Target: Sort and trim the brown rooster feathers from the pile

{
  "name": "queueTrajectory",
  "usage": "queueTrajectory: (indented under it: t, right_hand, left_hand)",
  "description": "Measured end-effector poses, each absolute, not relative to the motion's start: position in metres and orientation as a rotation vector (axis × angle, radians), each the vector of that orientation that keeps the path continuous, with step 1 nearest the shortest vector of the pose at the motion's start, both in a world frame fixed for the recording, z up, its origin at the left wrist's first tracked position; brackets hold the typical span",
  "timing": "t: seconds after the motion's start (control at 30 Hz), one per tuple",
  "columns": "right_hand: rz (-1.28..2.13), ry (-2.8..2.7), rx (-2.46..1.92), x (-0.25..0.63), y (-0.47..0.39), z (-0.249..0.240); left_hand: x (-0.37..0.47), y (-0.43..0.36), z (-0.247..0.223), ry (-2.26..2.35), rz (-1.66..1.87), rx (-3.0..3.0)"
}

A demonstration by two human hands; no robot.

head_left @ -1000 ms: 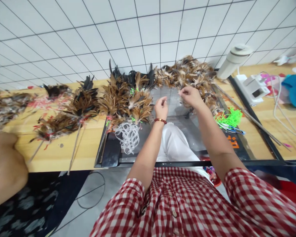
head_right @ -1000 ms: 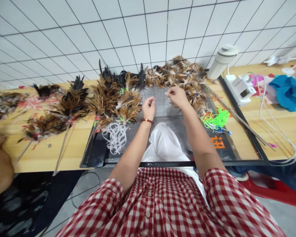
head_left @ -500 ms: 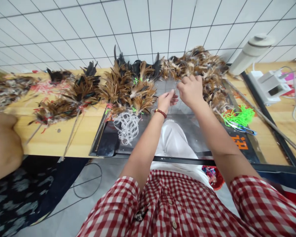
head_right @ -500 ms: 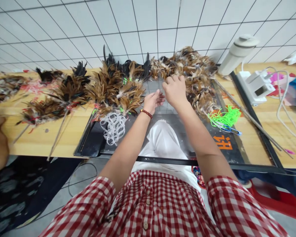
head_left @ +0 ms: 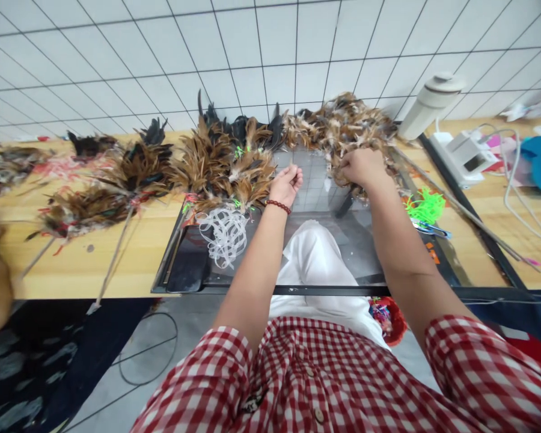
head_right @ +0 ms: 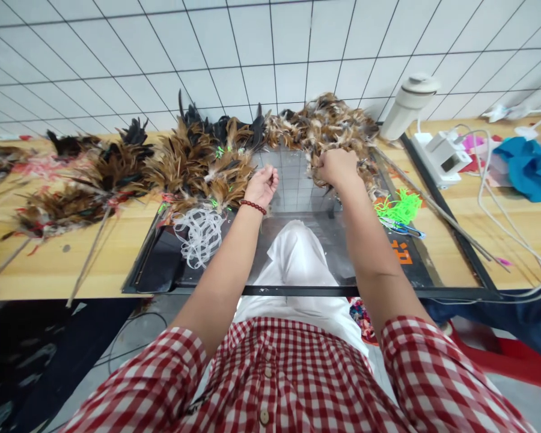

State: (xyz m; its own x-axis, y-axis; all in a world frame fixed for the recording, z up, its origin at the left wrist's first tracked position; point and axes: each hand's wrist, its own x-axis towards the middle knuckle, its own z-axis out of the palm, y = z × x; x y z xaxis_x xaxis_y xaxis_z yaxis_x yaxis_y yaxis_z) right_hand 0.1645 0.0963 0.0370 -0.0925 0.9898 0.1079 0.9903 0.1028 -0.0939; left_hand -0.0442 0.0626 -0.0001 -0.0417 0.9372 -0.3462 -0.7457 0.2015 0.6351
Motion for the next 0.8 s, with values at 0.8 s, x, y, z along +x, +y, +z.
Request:
queueTrajectory:
  t: [0.8]
  right_hand:
    - [-0.160, -2.702, -1.202, 0.132, 0.079, 0.049]
  left_hand:
    - [-0.029, 0.055, -0.004, 1.023, 1.189, 0.686]
